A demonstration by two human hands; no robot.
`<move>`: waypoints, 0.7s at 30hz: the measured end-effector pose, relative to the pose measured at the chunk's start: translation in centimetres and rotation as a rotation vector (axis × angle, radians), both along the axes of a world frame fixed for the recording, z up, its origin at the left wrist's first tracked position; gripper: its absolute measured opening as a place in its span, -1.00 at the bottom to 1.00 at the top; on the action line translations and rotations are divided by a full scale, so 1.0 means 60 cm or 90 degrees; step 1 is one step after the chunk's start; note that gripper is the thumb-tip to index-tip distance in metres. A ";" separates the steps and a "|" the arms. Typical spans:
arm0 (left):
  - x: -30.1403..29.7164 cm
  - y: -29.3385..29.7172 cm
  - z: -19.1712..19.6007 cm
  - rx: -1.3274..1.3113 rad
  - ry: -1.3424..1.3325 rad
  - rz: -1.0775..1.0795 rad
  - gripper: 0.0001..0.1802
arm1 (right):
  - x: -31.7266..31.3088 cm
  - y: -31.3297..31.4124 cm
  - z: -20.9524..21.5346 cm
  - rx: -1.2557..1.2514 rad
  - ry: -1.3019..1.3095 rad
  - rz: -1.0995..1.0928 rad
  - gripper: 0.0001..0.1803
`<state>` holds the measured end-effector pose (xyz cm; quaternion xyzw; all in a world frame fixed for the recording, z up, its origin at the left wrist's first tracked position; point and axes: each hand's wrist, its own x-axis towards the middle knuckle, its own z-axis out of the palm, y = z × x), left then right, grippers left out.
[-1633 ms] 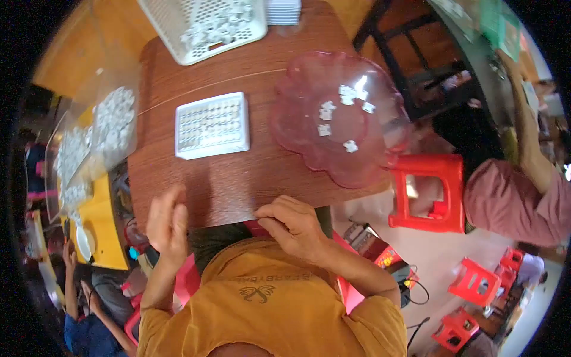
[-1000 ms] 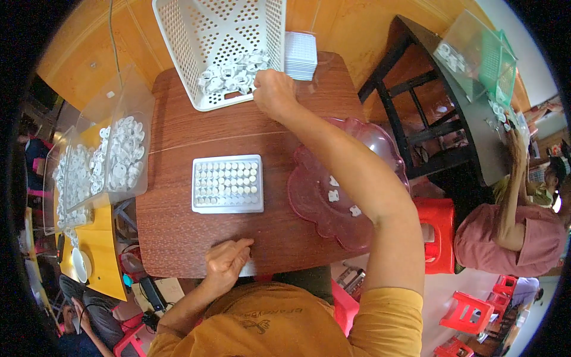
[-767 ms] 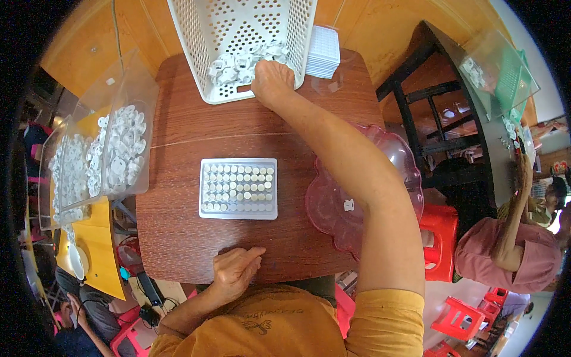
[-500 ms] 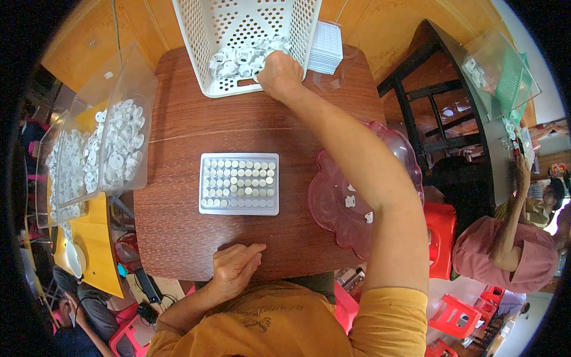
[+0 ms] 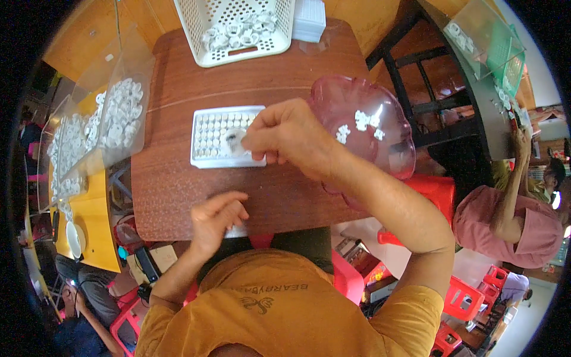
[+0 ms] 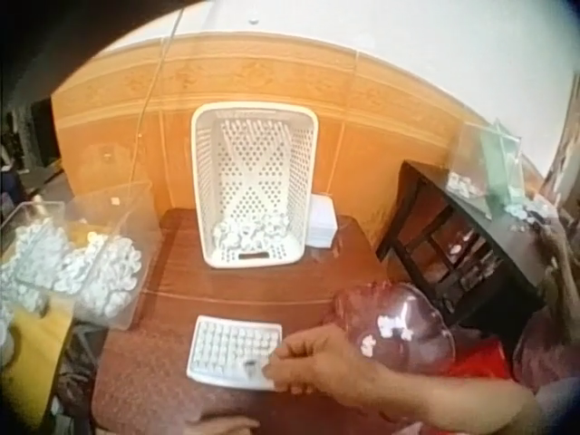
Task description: The person assembles small electronic light units by inserting button batteries and components into circular plastic casings by hand.
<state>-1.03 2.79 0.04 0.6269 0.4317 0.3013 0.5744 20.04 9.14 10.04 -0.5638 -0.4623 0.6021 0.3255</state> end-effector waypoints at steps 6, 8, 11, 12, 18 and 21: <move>-0.022 0.009 0.047 -0.302 -0.344 0.110 -0.63 | -0.032 -0.081 -0.019 -0.046 0.022 0.084 -0.86; -0.025 0.008 0.042 -0.349 -0.382 0.062 -0.57 | -0.037 -0.090 -0.032 -0.048 0.001 0.126 -0.86; -0.030 -0.007 0.038 -0.403 -0.398 0.033 -0.56 | -0.047 -0.107 -0.059 -0.015 -0.025 0.147 -0.85; -0.030 -0.010 0.037 -0.406 -0.397 0.033 -0.56 | -0.050 -0.112 -0.065 0.016 -0.011 0.120 -0.85; -0.031 -0.029 0.029 -0.426 -0.444 0.079 -0.57 | -0.076 -0.146 -0.087 0.049 0.040 -0.015 -0.86; -0.041 -0.033 0.027 -0.451 -0.429 0.075 -0.57 | -0.085 -0.158 -0.106 0.062 0.070 -0.058 -0.88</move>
